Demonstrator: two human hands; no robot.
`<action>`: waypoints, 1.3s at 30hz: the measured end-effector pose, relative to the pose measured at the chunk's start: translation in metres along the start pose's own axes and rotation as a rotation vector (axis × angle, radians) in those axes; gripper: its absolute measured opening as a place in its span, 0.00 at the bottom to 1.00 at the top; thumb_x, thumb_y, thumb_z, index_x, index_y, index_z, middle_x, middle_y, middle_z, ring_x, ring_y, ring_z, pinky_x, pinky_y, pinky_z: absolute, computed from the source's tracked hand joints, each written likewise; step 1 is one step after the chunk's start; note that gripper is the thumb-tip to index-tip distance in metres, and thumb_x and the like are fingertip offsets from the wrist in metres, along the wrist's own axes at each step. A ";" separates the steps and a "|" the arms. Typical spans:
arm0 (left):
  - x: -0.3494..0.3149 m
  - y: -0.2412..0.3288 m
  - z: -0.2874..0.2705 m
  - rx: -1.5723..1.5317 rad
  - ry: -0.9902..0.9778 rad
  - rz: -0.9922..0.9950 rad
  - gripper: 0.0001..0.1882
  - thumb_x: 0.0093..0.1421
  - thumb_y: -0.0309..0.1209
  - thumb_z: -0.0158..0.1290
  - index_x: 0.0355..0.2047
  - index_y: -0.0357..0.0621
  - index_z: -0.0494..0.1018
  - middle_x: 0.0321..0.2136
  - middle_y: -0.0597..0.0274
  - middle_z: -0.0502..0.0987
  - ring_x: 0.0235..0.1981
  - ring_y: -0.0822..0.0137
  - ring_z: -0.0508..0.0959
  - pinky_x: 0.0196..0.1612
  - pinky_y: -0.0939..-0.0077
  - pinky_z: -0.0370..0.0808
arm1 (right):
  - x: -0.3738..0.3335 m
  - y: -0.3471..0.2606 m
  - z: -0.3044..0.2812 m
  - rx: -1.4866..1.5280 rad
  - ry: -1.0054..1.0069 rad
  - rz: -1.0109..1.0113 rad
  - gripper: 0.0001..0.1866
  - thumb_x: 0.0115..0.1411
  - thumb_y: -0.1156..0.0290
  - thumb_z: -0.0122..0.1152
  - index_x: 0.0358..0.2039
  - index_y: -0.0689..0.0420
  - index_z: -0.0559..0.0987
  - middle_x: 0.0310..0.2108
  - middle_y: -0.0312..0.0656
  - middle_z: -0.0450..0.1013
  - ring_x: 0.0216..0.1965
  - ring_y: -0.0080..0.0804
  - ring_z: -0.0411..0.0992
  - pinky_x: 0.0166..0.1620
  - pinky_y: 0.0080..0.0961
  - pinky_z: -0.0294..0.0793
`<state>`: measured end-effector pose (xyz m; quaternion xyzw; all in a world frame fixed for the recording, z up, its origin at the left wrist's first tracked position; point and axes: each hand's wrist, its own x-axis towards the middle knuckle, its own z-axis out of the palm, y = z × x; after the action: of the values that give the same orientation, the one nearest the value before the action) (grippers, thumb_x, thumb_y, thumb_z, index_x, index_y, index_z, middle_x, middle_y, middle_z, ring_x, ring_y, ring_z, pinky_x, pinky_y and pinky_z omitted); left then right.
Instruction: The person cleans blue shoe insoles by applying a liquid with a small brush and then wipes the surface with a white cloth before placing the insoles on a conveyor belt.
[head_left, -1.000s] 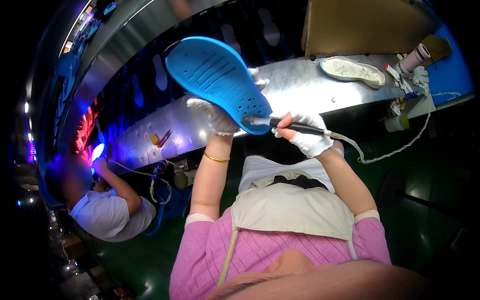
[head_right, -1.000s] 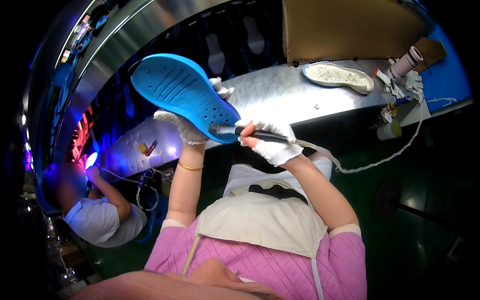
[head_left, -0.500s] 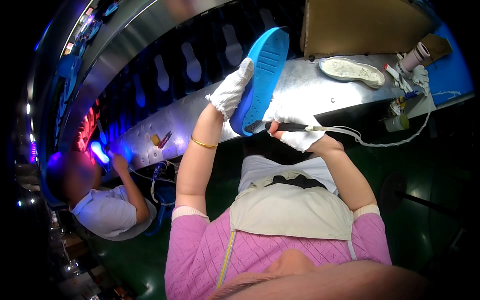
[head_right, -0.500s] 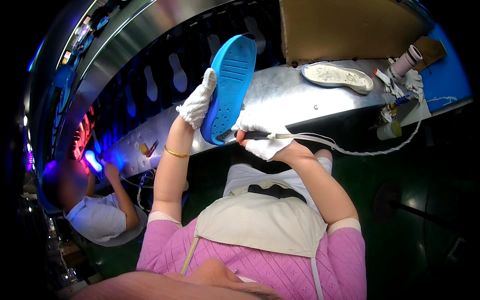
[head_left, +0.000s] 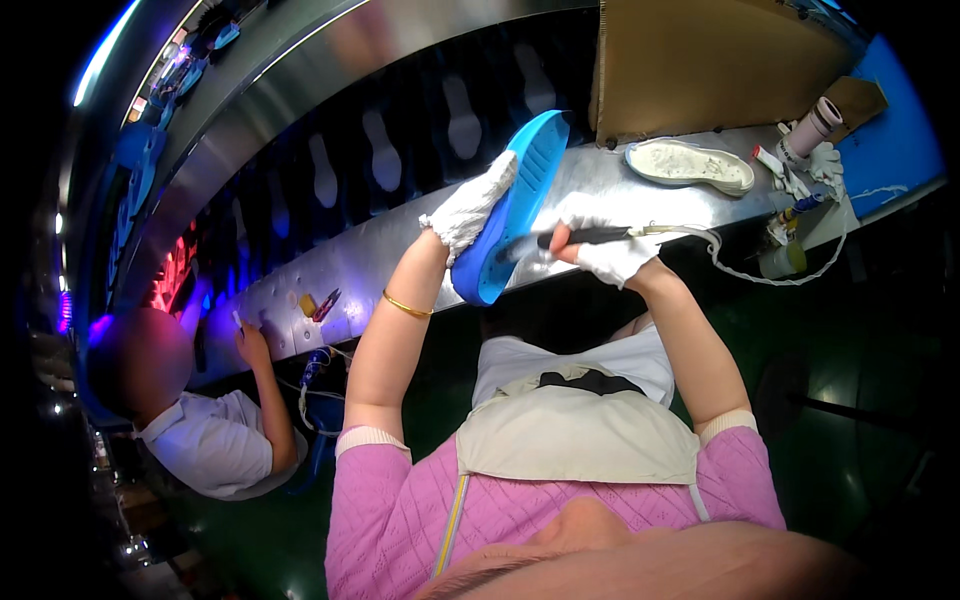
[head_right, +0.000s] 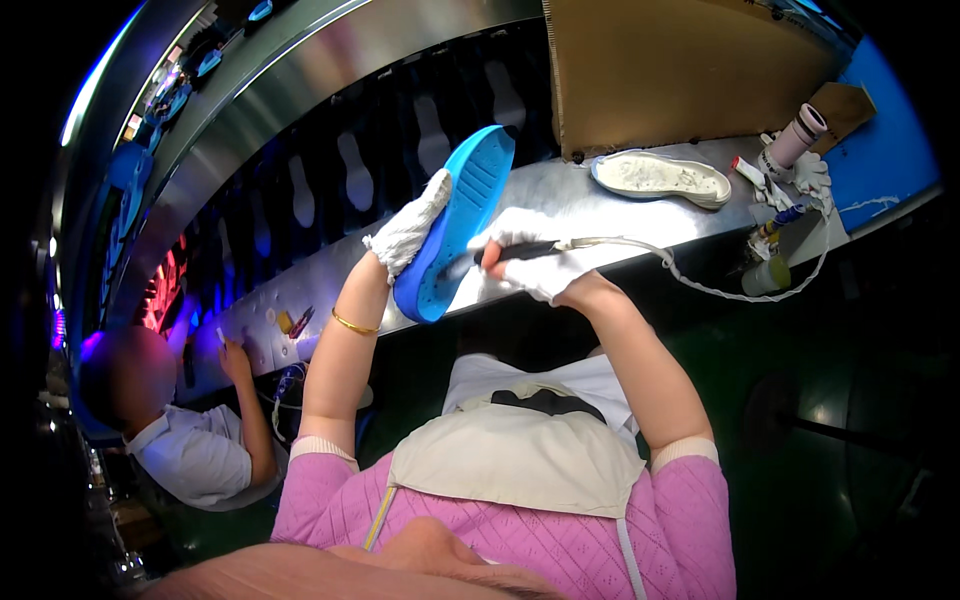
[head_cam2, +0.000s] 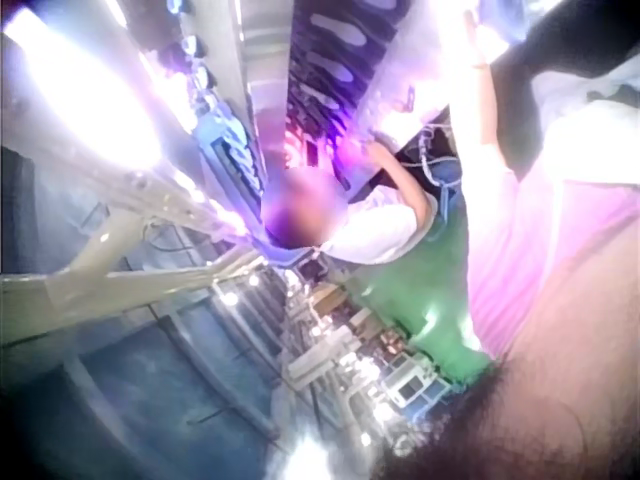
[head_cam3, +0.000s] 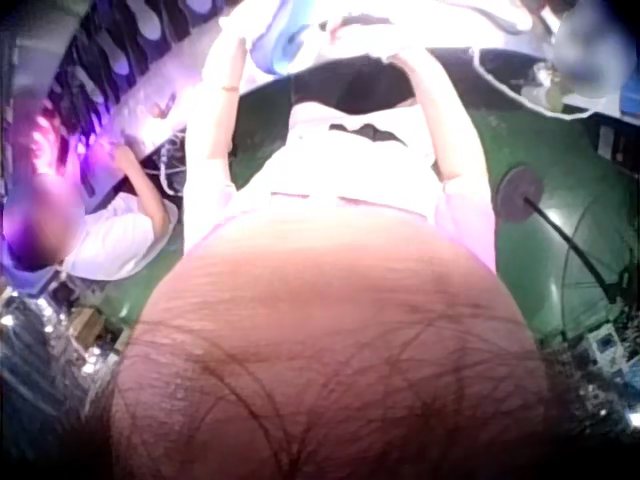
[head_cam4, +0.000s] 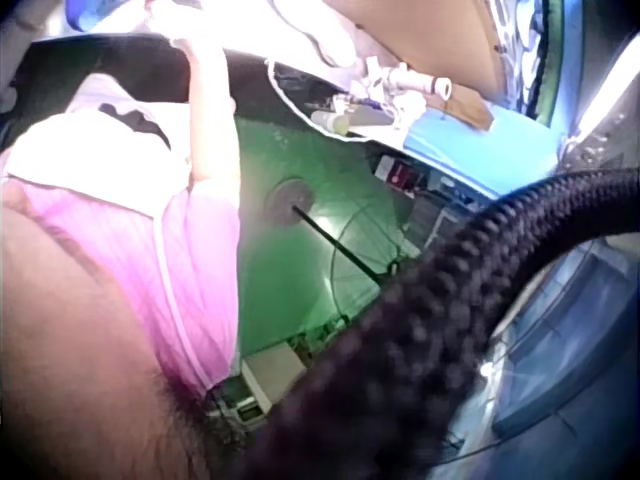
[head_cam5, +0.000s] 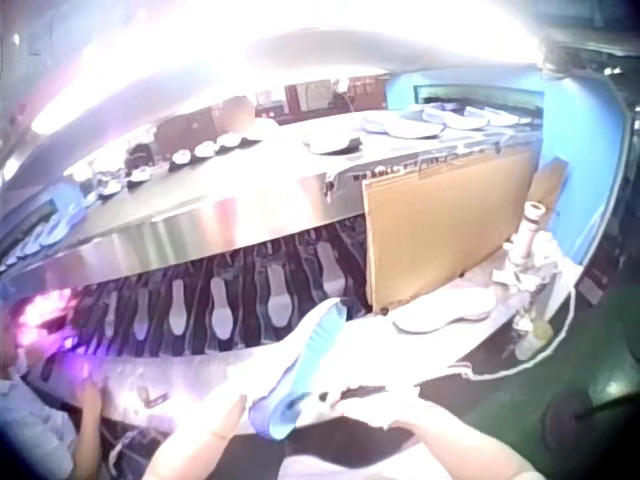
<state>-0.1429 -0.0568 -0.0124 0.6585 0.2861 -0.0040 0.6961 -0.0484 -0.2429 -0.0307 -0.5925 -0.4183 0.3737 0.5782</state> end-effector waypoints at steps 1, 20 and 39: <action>-0.001 0.001 -0.001 0.001 -0.001 0.005 0.43 0.53 0.62 0.49 0.56 0.39 0.62 0.48 0.50 0.70 0.45 0.62 0.72 0.49 0.68 0.70 | 0.003 -0.007 -0.002 0.062 0.011 -0.004 0.05 0.46 0.80 0.60 0.25 0.57 0.75 0.27 0.38 0.71 0.30 0.27 0.70 0.37 0.21 0.70; -0.032 -0.068 -0.003 -1.129 -0.274 0.137 0.31 0.63 0.51 0.38 0.51 0.33 0.64 0.44 0.44 0.72 0.40 0.54 0.76 0.42 0.58 0.77 | -0.014 0.000 0.009 0.081 0.193 -0.068 0.08 0.50 0.78 0.64 0.29 0.57 0.73 0.26 0.38 0.74 0.26 0.19 0.71 0.31 0.15 0.70; -0.025 -0.086 0.042 -1.154 -0.151 0.229 0.38 0.57 0.62 0.40 0.53 0.42 0.61 0.44 0.52 0.70 0.44 0.58 0.73 0.48 0.64 0.73 | -0.018 0.008 0.045 -0.249 0.222 -0.493 0.10 0.44 0.81 0.61 0.30 0.58 0.76 0.24 0.43 0.71 0.25 0.37 0.71 0.32 0.26 0.71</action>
<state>-0.1804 -0.1165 -0.0820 0.1979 0.1188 0.1805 0.9561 -0.0959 -0.2426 -0.0415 -0.5765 -0.5263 0.1007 0.6168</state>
